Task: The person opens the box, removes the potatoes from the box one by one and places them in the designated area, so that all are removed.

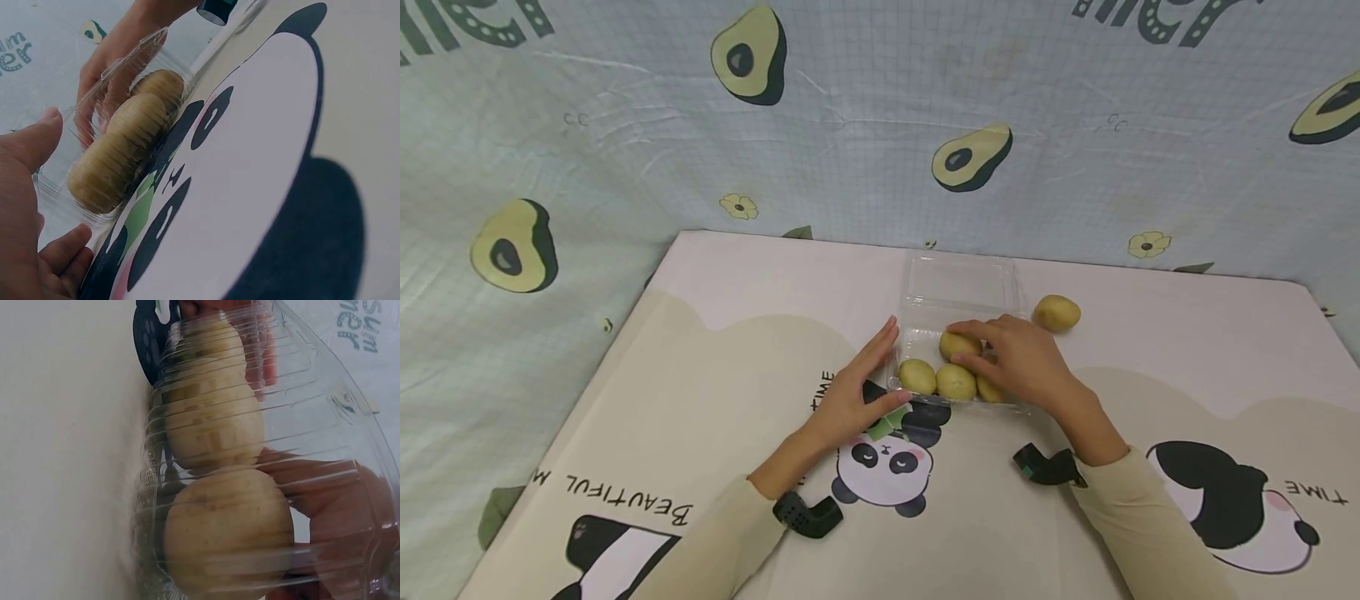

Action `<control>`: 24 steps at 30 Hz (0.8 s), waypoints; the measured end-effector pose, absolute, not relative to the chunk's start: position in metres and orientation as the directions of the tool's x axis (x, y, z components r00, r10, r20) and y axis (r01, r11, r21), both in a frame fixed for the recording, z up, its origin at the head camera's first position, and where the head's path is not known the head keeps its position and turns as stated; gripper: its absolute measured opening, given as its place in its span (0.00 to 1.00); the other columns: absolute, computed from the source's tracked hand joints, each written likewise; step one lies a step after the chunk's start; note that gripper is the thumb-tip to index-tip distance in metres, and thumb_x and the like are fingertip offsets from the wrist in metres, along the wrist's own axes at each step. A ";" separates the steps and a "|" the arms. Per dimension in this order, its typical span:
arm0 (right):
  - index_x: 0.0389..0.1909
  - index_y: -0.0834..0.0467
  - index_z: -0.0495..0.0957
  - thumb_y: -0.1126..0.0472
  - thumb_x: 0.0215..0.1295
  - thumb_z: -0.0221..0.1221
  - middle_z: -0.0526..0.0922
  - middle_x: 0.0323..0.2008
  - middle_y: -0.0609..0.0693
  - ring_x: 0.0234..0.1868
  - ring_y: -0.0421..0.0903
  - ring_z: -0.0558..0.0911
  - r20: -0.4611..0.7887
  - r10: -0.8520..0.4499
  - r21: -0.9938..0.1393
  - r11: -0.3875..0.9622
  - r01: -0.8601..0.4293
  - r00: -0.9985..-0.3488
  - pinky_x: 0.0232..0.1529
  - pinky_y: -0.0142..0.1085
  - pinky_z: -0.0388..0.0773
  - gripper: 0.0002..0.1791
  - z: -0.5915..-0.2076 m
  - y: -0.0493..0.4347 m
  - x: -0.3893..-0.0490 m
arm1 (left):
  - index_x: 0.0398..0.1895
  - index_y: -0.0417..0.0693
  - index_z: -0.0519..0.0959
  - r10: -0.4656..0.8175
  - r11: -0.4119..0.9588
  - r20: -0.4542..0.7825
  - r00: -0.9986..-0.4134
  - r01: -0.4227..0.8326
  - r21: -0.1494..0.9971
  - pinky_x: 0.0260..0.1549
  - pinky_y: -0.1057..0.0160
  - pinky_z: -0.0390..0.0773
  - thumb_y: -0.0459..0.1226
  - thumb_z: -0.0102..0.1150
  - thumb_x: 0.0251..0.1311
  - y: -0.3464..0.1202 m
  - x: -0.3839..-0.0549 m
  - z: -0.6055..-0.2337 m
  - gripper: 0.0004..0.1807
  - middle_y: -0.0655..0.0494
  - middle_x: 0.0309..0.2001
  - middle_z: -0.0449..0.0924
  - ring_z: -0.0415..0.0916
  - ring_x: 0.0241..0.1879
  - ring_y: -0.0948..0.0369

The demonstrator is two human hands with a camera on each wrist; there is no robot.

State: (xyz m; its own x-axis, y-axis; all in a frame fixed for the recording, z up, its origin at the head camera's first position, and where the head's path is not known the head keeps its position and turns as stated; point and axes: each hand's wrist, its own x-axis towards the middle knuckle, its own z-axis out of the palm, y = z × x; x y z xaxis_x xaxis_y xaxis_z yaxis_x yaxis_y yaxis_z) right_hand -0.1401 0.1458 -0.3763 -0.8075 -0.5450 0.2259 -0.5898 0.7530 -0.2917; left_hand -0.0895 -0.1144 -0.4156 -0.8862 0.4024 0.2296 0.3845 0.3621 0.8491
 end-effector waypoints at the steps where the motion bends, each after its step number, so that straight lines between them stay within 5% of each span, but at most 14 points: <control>1: 0.54 0.47 0.80 0.45 0.61 0.63 0.85 0.40 0.50 0.37 0.50 0.81 0.224 -0.546 -0.295 0.751 -0.590 -0.807 0.32 0.43 0.76 0.22 -0.376 0.146 -0.140 | 0.76 0.49 0.50 0.403 0.362 0.230 -0.886 0.385 0.849 0.67 0.53 0.54 0.51 0.61 0.60 -0.114 -0.090 -0.416 0.45 0.64 0.75 0.43 0.48 0.72 0.62; 13: 0.55 0.49 0.80 0.48 0.62 0.63 0.83 0.48 0.52 0.49 0.53 0.79 0.210 -0.562 -0.339 0.726 -0.598 -0.800 0.45 0.49 0.77 0.21 -0.373 0.147 -0.140 | 0.76 0.50 0.50 0.400 0.365 0.239 -0.885 0.393 0.844 0.66 0.51 0.55 0.61 0.55 0.60 -0.115 -0.090 -0.419 0.47 0.66 0.75 0.42 0.54 0.70 0.60; 24: 0.56 0.50 0.80 0.48 0.61 0.64 0.83 0.48 0.50 0.35 0.45 0.80 0.271 -0.557 -0.391 0.681 -0.618 -0.785 0.34 0.38 0.78 0.23 -0.367 0.153 -0.140 | 0.76 0.50 0.51 0.402 0.360 0.238 -0.884 0.392 0.847 0.67 0.52 0.54 0.57 0.58 0.60 -0.115 -0.090 -0.419 0.46 0.66 0.75 0.42 0.53 0.70 0.60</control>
